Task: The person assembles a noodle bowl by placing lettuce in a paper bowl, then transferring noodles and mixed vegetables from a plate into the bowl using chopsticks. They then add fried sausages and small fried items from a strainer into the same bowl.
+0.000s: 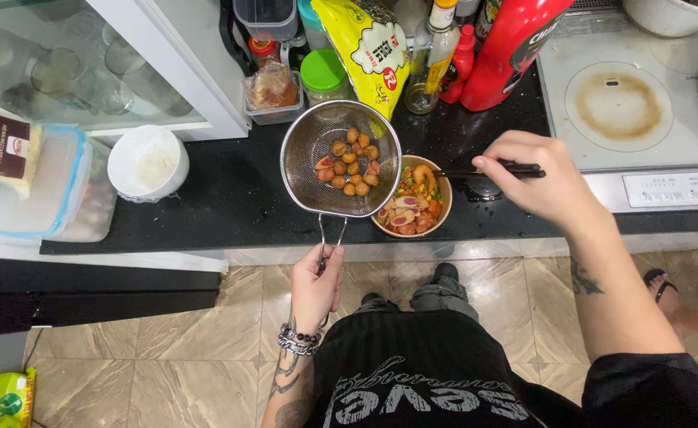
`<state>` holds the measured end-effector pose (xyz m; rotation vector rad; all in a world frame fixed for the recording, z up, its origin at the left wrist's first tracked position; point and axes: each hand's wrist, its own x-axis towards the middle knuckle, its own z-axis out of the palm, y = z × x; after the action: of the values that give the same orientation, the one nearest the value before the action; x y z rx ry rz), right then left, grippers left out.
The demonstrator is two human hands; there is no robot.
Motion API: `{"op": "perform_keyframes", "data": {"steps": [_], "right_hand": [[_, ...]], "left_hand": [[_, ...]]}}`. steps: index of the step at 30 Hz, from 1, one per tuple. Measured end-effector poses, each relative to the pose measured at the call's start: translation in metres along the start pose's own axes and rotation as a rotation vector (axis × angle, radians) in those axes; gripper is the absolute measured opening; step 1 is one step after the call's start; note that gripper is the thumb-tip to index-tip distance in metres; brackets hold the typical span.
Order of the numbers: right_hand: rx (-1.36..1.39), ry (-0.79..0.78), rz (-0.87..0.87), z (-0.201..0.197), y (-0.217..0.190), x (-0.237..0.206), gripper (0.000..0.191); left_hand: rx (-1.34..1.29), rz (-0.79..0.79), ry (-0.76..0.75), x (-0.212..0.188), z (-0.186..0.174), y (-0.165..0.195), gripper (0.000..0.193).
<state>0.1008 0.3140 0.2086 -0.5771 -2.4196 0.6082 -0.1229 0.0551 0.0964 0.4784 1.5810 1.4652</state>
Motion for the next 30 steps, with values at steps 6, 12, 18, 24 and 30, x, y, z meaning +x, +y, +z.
{"op": "perform_keyframes", "data": {"steps": [6,12,18,24,30], "right_hand": [[0.035,0.066,0.032,-0.003,0.001,-0.015,0.008],[0.084,-0.013,0.07,-0.003,0.001,-0.026,0.009],[0.308,0.352,0.194,-0.022,0.005,-0.049,0.031],[0.443,0.144,0.153,0.012,0.013,-0.035,0.017],[0.344,0.107,0.128,0.021,0.025,-0.029,0.012]], "left_hand": [[0.017,-0.017,-0.002,0.001,0.002,0.004,0.022],[0.042,0.003,-0.016,0.003,0.007,0.007,0.025],[0.223,-0.007,0.015,0.001,0.014,0.013,0.02],[0.342,0.128,0.059,0.001,0.033,0.007,0.018],[0.511,0.202,0.16,-0.004,0.047,0.001,0.019]]}}
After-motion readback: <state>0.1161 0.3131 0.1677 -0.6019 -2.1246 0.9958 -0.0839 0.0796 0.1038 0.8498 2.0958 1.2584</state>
